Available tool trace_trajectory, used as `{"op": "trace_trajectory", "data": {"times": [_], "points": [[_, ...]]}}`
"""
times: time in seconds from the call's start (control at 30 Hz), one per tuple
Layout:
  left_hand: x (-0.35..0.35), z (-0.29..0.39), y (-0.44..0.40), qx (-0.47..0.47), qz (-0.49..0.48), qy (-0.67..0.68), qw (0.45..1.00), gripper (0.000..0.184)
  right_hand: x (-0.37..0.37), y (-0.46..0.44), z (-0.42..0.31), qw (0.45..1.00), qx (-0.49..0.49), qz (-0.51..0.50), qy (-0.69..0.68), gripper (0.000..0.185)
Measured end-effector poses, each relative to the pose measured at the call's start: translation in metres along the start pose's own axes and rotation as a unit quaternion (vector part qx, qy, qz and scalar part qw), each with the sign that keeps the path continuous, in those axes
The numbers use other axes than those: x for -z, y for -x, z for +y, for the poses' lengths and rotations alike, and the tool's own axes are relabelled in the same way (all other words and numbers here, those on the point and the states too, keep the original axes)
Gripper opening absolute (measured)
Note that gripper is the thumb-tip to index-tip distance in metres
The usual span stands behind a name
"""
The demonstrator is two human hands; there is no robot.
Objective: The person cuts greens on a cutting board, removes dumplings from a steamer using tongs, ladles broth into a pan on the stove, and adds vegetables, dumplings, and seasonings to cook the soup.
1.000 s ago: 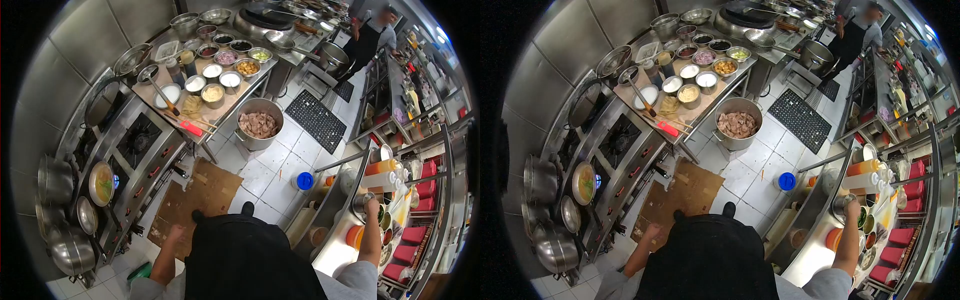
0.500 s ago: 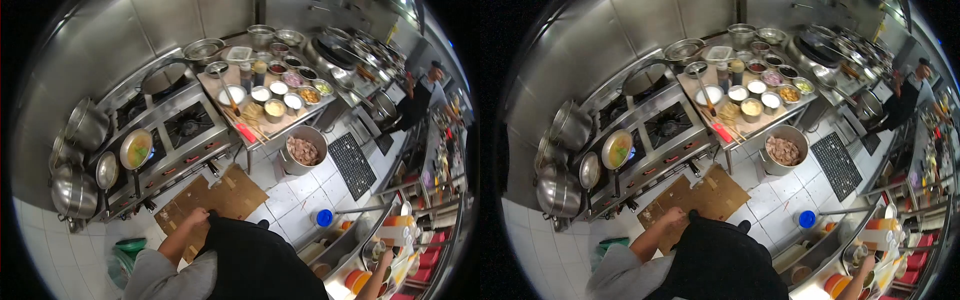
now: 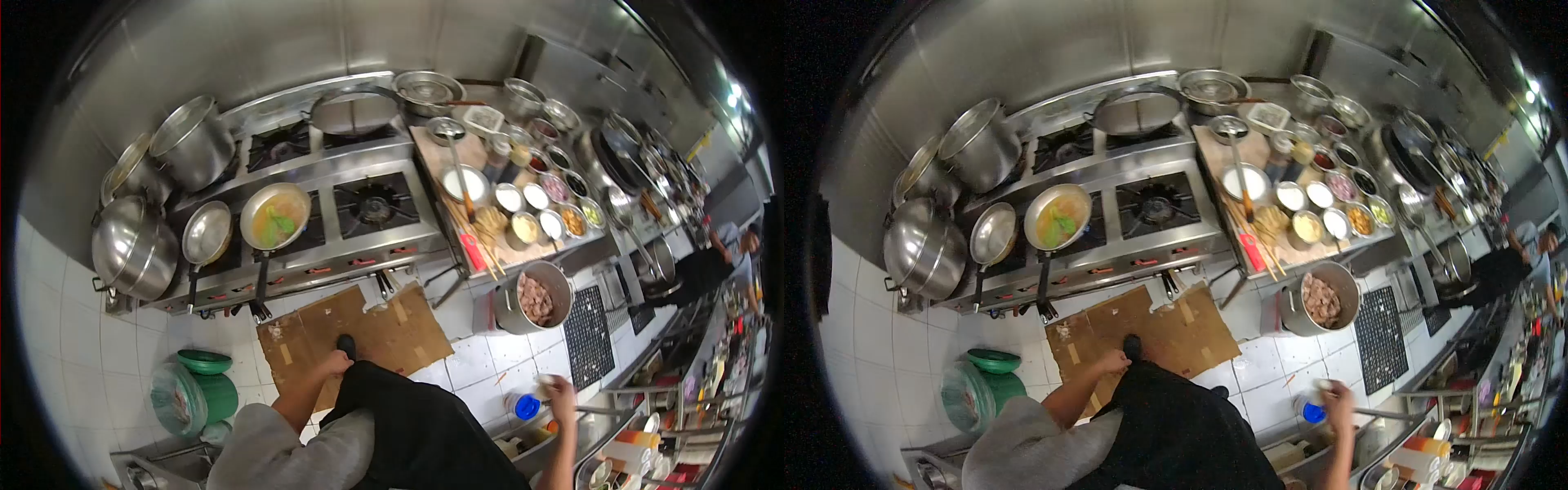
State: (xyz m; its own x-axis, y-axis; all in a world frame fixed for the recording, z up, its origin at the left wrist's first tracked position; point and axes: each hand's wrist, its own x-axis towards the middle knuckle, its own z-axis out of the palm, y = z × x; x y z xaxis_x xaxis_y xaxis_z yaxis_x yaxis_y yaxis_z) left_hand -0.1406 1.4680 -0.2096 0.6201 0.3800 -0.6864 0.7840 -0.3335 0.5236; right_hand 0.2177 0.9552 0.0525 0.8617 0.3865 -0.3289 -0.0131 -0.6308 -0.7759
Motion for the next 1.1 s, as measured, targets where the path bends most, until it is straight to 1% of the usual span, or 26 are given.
{"op": "trace_trajectory", "data": {"times": [0.03,0.07,0.1,0.13,0.17,0.2,0.23,0.27,0.33,0.4,0.43,0.47,0.5,0.53,0.57,0.6,0.63,0.7,0.73,0.77,0.83,0.9,0.93,1.0,1.07,1.1], "points": [[0.002,-0.015,-0.003,0.003,-0.005,0.024,1.000,0.040,-0.054,-0.028,-0.015,0.998,0.025,-0.057,0.020,0.027],[0.007,-0.026,-0.002,0.015,-0.004,0.048,0.999,0.040,-0.111,-0.056,-0.029,0.994,0.012,-0.101,0.025,0.028],[0.013,-0.038,0.000,0.027,-0.002,0.073,0.997,0.041,-0.164,-0.072,-0.069,0.988,0.005,-0.155,0.020,0.026],[0.020,-0.049,0.003,0.040,-0.001,0.098,0.994,0.042,-0.219,-0.095,-0.085,0.968,0.154,-0.182,0.077,0.025],[0.031,-0.061,0.010,0.059,0.003,0.135,0.989,0.041,-0.274,-0.118,-0.100,0.956,0.168,-0.232,0.059,0.025],[0.041,-0.072,0.020,0.078,0.006,0.174,0.982,0.042,-0.328,-0.143,-0.115,0.938,0.222,-0.241,0.111,0.025],[0.048,-0.086,0.029,0.099,0.008,0.213,0.972,0.045,-0.364,-0.145,-0.161,0.930,0.234,-0.267,0.099,0.024],[0.047,-0.114,0.027,0.113,0.008,0.237,0.965,0.044,-0.395,-0.146,-0.217,0.920,0.244,-0.296,0.085,0.024],[0.036,-0.187,0.026,0.148,0.006,0.285,0.947,0.044,-0.452,-0.153,-0.302,0.919,0.149,-0.356,0.078,0.025],[0.053,-0.208,0.064,0.204,0.048,0.344,0.915,0.042,-0.515,-0.182,-0.342,0.885,0.349,-0.305,0.053,0.029],[0.065,-0.213,0.082,0.226,0.068,0.369,0.899,0.041,-0.529,-0.178,-0.384,0.903,0.299,-0.292,0.102,0.029],[0.072,-0.222,0.102,0.230,0.083,0.383,0.891,0.038,-0.560,-0.197,-0.391,0.880,0.389,-0.263,0.074,0.027],[0.071,-0.232,0.120,0.233,0.098,0.395,0.883,0.035,-0.580,-0.204,-0.410,0.888,0.376,-0.257,0.070,0.027],[0.064,-0.244,0.129,0.278,0.110,0.442,0.845,0.031,-0.603,-0.215,-0.422,0.884,0.394,-0.237,0.082,0.025],[0.054,-0.256,0.139,0.323,0.122,0.486,0.803,0.027,-0.627,-0.233,-0.428,0.879,0.392,-0.219,0.160,0.026],[0.044,-0.276,0.147,0.339,0.105,0.522,0.776,0.025,-0.646,-0.244,-0.435,0.870,0.400,-0.207,0.203,0.026],[0.034,-0.291,0.154,0.355,0.090,0.557,0.745,0.023,-0.661,-0.250,-0.441,0.858,0.408,-0.194,0.245,0.027],[0.016,-0.294,0.169,0.355,0.136,0.533,0.756,0.026,-0.683,-0.257,-0.453,0.860,0.383,-0.190,0.279,0.026],[0.003,-0.312,0.171,0.328,0.100,0.588,0.732,0.027,-0.691,-0.261,-0.457,0.861,0.370,-0.186,0.296,0.026],[-0.002,-0.328,0.170,0.301,0.063,0.640,0.704,0.028,-0.701,-0.265,-0.457,0.864,0.367,-0.195,0.285,0.025],[0.006,-0.324,0.168,0.315,0.047,0.650,0.689,0.025,-0.714,-0.273,-0.457,0.870,0.362,-0.208,0.264,0.023],[0.013,-0.325,0.159,0.295,0.029,0.671,0.679,0.026,-0.713,-0.270,-0.459,0.880,0.407,-0.177,0.168,0.023],[0.017,-0.328,0.151,0.292,0.004,0.684,0.668,0.026,-0.708,-0.266,-0.459,0.882,0.428,-0.160,0.119,0.023],[0.032,-0.335,0.131,0.286,-0.047,0.706,0.646,0.025,-0.678,-0.256,-0.451,0.897,0.390,-0.180,0.106,0.024],[0.047,-0.337,0.110,0.287,-0.032,0.629,0.721,0.025,-0.627,-0.236,-0.432,0.907,0.356,-0.209,0.083,0.026],[0.057,-0.334,0.098,0.285,-0.024,0.587,0.758,0.025,-0.595,-0.225,-0.410,0.910,0.341,-0.228,0.068,0.028]]}}
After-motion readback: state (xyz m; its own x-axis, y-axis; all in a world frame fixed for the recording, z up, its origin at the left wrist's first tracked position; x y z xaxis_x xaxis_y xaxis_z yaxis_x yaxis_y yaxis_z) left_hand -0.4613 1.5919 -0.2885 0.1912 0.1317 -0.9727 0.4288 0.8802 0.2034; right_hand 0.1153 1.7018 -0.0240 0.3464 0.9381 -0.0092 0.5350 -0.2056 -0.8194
